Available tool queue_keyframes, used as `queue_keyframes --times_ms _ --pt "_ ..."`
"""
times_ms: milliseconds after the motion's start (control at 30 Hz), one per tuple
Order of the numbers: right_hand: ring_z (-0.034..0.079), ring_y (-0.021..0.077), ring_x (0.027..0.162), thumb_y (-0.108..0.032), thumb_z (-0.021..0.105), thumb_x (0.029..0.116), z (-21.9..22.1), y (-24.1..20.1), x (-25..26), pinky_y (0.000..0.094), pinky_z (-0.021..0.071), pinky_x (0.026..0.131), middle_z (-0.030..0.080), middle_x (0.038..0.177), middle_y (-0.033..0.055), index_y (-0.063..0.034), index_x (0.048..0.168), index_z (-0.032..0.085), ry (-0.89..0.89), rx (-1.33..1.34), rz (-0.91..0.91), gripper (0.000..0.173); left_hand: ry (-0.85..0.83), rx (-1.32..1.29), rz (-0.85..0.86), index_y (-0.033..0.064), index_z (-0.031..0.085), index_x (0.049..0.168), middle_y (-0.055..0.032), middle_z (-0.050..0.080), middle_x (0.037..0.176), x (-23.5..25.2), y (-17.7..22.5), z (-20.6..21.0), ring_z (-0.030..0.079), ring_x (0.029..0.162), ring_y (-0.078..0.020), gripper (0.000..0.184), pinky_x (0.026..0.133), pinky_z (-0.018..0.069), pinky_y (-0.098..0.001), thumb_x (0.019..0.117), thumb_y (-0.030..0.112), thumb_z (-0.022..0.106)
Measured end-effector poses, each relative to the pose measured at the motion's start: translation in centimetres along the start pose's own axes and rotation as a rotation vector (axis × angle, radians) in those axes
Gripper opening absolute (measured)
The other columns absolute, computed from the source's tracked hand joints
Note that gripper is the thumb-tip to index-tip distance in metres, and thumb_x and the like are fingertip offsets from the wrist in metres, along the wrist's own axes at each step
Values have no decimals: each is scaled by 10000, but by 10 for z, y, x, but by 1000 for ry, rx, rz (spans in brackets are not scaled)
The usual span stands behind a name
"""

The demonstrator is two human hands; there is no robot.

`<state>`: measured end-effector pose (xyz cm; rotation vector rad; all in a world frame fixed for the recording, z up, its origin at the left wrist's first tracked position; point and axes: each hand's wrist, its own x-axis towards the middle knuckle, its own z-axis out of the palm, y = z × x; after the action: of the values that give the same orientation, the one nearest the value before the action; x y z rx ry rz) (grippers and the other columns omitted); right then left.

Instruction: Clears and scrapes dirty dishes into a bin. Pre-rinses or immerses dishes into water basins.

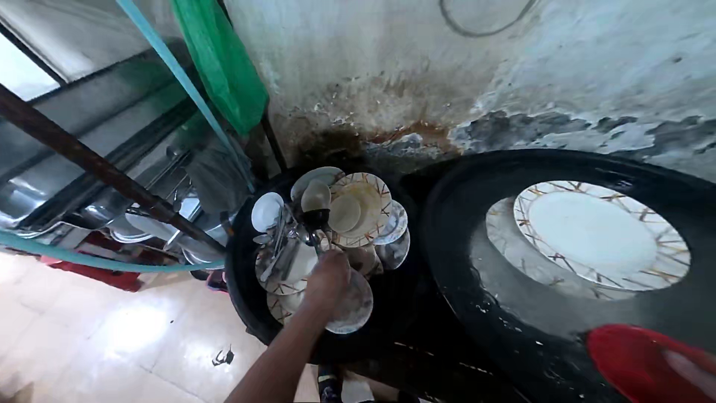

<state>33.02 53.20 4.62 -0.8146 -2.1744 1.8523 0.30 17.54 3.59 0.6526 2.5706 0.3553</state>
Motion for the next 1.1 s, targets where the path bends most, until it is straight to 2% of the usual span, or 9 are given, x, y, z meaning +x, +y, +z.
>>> queue_keyframes --times_ms 67,200,367,567,700,800,933,1033,1100 --pt "668 50 954 -80 379 1060 48 -51 11 287 577 866 657 1050 19 39 1279 494 131 94 134 274 -88 -27 -184 78 582 1433 -182 525 1489 -3 -36 -7 521 1368 -360 400 1111 457 -531 1079 228 472" --pt "679 78 1002 -173 444 1061 93 -75 46 317 592 879 667 1137 21 -63 1385 489 -12 39 242 345 -130 53 -208 40 572 1422 -200 545 1456 -7 -65 1 523 1357 -386 454 1085 461 -580 1082 315 451" --pt "711 186 969 -233 538 1025 173 -84 89 386 612 789 696 1125 88 -123 1379 558 -58 40 251 371 -219 130 -147 5 591 1362 -227 606 1357 -4 -39 -8 563 1288 -424 355 999 507 -604 1034 89 486" --pt "655 253 1117 -204 496 1077 252 -122 114 473 554 907 639 1274 146 -121 1410 544 -181 -81 254 346 -120 90 45 -23 577 1387 -236 625 1340 -32 -26 -3 556 1309 -412 378 1067 469 -555 1051 105 459" --pt "610 262 1198 -186 494 1082 286 -132 123 498 496 991 620 1326 151 -97 1376 584 -229 -181 206 319 -118 -3 53 51 558 1443 -224 539 1453 -36 -33 5 483 1384 -413 412 1103 420 -594 1066 193 469" --pt "554 329 1305 -189 481 1090 305 -132 133 570 433 1078 579 1410 184 -101 1388 601 -312 -371 106 332 -180 -36 -12 51 444 1536 -208 378 1606 -26 -35 8 415 1438 -429 484 1104 429 -590 1082 220 429" --pt "545 390 1298 -160 510 1076 327 -133 134 620 421 1073 579 1385 211 -83 1356 637 -297 -622 -167 317 -113 -10 142 -27 651 1254 -243 643 1295 -23 -27 0 579 1274 -423 334 1010 506 -572 1064 193 488" --pt "606 406 1189 -156 588 1036 335 -130 133 615 512 967 625 1273 202 -99 1298 679 -148 -774 -496 283 45 -25 238 8 683 1244 -212 687 1231 -21 -29 8 636 1211 -383 328 999 528 -537 1051 195 495" --pt "584 424 1218 -147 622 1015 326 -132 135 615 511 969 621 1293 194 -115 1315 676 -82 -849 -600 307 27 5 252 16 663 1286 -201 688 1242 -28 -26 4 642 1201 -382 330 983 533 -537 1048 168 493"
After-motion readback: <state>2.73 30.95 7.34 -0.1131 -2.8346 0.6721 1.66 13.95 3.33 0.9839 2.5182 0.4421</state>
